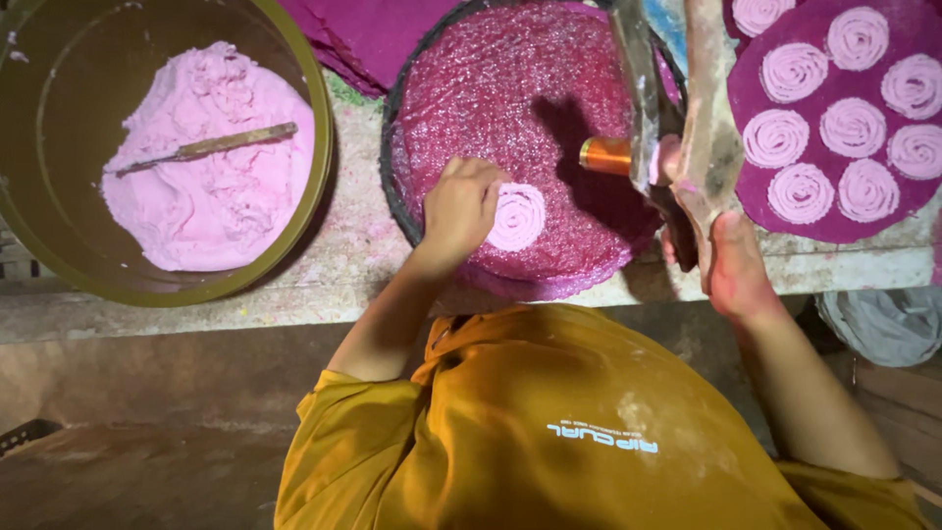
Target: The person uses a piping tool to extrude pink dough into rose-shaped swirls on a dark circular tray. They repeatedly scoop dough from a large bowl, load the piping tool, and pipe individual swirls onto the tray, filling it with multiple rows of decorative shapes.
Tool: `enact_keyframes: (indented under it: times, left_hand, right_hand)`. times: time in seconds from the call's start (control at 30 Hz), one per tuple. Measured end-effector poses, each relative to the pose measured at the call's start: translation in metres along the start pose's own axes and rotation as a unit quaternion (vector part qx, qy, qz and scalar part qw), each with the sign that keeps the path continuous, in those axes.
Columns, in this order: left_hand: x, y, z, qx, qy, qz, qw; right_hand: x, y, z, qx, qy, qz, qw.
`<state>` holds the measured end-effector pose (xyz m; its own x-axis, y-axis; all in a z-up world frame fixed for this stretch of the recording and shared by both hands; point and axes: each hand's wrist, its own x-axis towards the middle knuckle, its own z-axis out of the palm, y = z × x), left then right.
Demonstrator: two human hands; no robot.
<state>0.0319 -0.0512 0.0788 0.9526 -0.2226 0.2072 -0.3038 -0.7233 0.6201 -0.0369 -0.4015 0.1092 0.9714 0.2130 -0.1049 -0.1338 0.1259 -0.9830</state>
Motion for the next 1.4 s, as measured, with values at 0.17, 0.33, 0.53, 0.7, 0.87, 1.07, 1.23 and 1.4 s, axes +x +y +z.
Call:
enact_keyframes:
  times: [0.17, 0.33, 0.53, 0.7, 0.87, 1.07, 1.23, 1.4]
  left_hand:
    - [-0.005, -0.001, -0.006, -0.004, -0.049, 0.021, 0.999]
    - [-0.006, -0.008, -0.008, 0.027, -0.051, 0.065, 0.996]
    - [-0.003, -0.020, -0.012, 0.009, -0.041, 0.057, 0.997]
    - [-0.007, -0.017, -0.008, 0.030, -0.052, 0.088, 0.994]
    - [-0.010, -0.021, -0.009, 0.048, -0.024, 0.104, 0.993]
    - [-0.010, -0.022, -0.006, 0.084, -0.066, 0.059, 0.993]
    - [-0.002, -0.074, -0.011, 0.116, 0.074, -0.128, 0.982]
    - [-0.006, -0.130, 0.015, -0.467, 0.165, -0.288, 0.820]
  right_hand:
    - [-0.006, -0.003, 0.001, 0.014, 0.013, 0.014, 1.000]
    - [-0.007, -0.007, 0.005, 0.006, 0.016, 0.010, 1.000]
    - [-0.007, -0.009, 0.009, -0.025, 0.020, -0.008, 0.999]
    - [-0.004, -0.012, 0.013, -0.031, 0.029, 0.002, 0.999]
    - [-0.004, -0.013, 0.014, -0.031, 0.037, -0.014, 0.999]
    - [-0.004, -0.011, 0.013, -0.026, 0.034, -0.011, 0.999]
    - [-0.003, -0.013, 0.012, -0.022, 0.032, 0.000, 0.999]
    - [0.002, -0.015, 0.017, -0.037, 0.024, 0.013, 0.999]
